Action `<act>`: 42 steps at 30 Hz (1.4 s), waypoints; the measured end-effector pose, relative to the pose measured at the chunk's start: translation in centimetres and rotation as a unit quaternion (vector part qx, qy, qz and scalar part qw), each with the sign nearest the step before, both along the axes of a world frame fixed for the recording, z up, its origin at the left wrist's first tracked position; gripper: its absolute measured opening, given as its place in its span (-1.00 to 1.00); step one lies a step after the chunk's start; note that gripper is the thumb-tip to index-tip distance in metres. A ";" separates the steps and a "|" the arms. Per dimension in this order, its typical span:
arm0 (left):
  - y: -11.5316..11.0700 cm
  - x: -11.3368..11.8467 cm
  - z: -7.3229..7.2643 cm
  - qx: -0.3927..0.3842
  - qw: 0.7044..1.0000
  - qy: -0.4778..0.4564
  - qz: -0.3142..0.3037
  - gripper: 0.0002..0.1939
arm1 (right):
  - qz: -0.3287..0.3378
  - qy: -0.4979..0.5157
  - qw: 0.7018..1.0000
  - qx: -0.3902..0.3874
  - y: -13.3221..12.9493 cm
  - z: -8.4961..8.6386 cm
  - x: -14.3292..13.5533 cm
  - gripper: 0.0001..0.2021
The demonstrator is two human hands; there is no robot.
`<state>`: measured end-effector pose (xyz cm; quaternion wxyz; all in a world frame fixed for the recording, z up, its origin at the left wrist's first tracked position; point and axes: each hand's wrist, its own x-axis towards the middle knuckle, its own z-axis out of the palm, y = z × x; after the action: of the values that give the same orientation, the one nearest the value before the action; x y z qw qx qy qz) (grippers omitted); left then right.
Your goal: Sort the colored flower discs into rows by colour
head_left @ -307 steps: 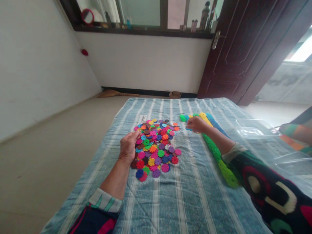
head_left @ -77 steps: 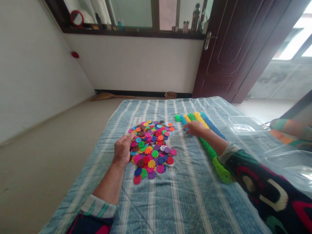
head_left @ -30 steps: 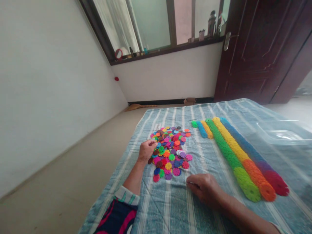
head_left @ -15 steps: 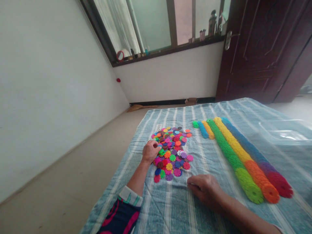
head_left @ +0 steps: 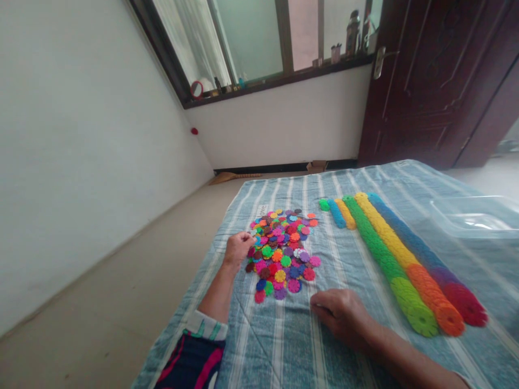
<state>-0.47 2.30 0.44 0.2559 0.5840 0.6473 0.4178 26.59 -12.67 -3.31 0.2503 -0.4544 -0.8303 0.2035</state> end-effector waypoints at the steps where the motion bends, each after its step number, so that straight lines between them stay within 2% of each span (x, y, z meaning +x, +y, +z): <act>1: 0.1 -0.1 -0.2 0.002 1.000 0.012 0.001 -0.80 | 0.000 0.001 1.000 0.000 0.0 0.0 0.0 -0.76; 6: 0.6 -0.3 -1.0 0.023 0.997 0.078 0.007 -0.85 | 0.001 0.000 1.000 -0.003 -0.1 0.1 0.1 -0.74; 10: 0.7 -0.5 -1.2 0.005 0.993 0.113 0.024 -0.89 | -0.001 0.003 1.000 0.000 -0.1 0.1 0.1 -0.75; 19: 0.1 1.5 0.1 -0.038 0.958 0.279 0.053 -0.82 | 0.001 -0.002 1.000 0.005 0.0 0.0 0.0 -0.75; 23: -0.1 2.4 0.3 -0.017 0.960 0.278 0.036 -0.81 | 0.002 -0.001 1.000 0.008 0.0 0.0 0.1 -0.76; 27: 0.3 1.8 0.0 0.009 0.967 0.252 0.044 -0.79 | 0.003 0.000 1.000 0.008 0.0 -0.1 0.1 -0.74; 31: 0.9 0.8 -0.6 -0.011 0.982 0.187 0.039 -0.77 | 0.001 0.002 1.000 0.005 -0.1 -0.1 0.0 -0.75; 33: 0.9 0.8 -0.6 -0.024 0.980 0.195 0.027 -0.78 | 0.001 0.003 1.000 0.005 -0.1 0.0 0.0 -0.75; 38: 0.2 2.2 0.5 -0.059 0.955 0.290 0.018 -0.77 | 0.001 0.004 1.000 0.009 0.0 0.1 0.0 -0.75; 42: -0.5 3.0 1.7 -0.115 0.929 0.351 0.016 -0.74 | 0.000 0.006 1.000 0.011 0.0 0.1 0.1 -0.76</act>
<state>2.48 1.78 2.14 0.0708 0.6498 0.7484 0.1129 26.65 -12.65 -3.25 0.2596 -0.4504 -0.8312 0.1973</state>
